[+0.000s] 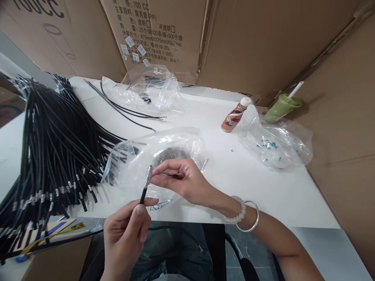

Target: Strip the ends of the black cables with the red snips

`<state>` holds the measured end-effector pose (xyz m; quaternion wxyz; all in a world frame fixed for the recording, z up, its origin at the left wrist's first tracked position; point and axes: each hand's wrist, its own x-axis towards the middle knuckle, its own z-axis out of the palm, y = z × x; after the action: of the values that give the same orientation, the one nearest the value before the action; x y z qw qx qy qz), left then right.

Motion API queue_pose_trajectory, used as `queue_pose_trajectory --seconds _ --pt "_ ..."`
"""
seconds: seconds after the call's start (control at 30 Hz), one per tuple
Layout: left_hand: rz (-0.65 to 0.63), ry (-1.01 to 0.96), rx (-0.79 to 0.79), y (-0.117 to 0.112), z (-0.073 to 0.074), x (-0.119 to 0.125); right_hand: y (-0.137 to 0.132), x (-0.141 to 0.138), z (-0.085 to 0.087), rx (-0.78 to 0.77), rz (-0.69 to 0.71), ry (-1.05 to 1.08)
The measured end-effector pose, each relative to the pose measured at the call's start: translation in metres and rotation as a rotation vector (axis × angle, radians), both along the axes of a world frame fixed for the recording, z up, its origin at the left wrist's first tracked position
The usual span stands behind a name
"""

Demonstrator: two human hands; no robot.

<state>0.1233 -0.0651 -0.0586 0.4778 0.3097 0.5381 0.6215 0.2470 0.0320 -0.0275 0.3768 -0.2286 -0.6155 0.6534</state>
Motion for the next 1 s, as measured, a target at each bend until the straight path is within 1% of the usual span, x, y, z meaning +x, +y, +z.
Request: queue_pose_trajectory --seconds 0.1,0.17,0.23,0.33,0.43,0.53,0.63,0.7,0.83,0.93,1.0 --pt "0.081 0.014 -0.033 0.000 0.007 0.008 -0.006 -0.002 0.002 0.052 -0.102 -0.029" --pt "0.115 0.063 -0.028 0.001 0.008 0.010 -0.012 -0.002 0.005 0.132 -0.188 -0.059" --pt "0.111 0.149 0.007 0.001 0.006 0.008 -0.018 -0.003 0.009 0.237 -0.262 -0.082" --pt "0.055 0.305 0.126 0.001 -0.001 0.003 -0.026 -0.004 0.013 0.442 -0.333 -0.182" --pt "0.056 0.421 0.235 0.001 -0.005 0.000 -0.029 -0.004 0.019 0.627 -0.386 -0.328" --pt "0.090 0.518 0.267 0.000 -0.007 0.001 -0.029 -0.004 0.026 0.775 -0.407 -0.448" --pt "0.117 0.575 0.327 -0.001 -0.011 0.002 -0.031 -0.005 0.032 0.915 -0.419 -0.503" --pt "0.111 0.621 0.323 -0.003 -0.014 0.001 -0.033 -0.007 0.035 0.928 -0.405 -0.538" --pt "0.104 0.700 0.275 -0.004 -0.013 0.000 -0.033 -0.008 0.041 0.828 -0.327 -0.669" --pt "0.077 0.673 0.233 -0.001 -0.007 0.001 -0.026 -0.005 0.053 0.824 -0.308 -0.790" --pt "0.011 0.599 0.179 0.002 -0.003 0.001 -0.017 0.000 0.066 0.813 -0.265 -0.818"
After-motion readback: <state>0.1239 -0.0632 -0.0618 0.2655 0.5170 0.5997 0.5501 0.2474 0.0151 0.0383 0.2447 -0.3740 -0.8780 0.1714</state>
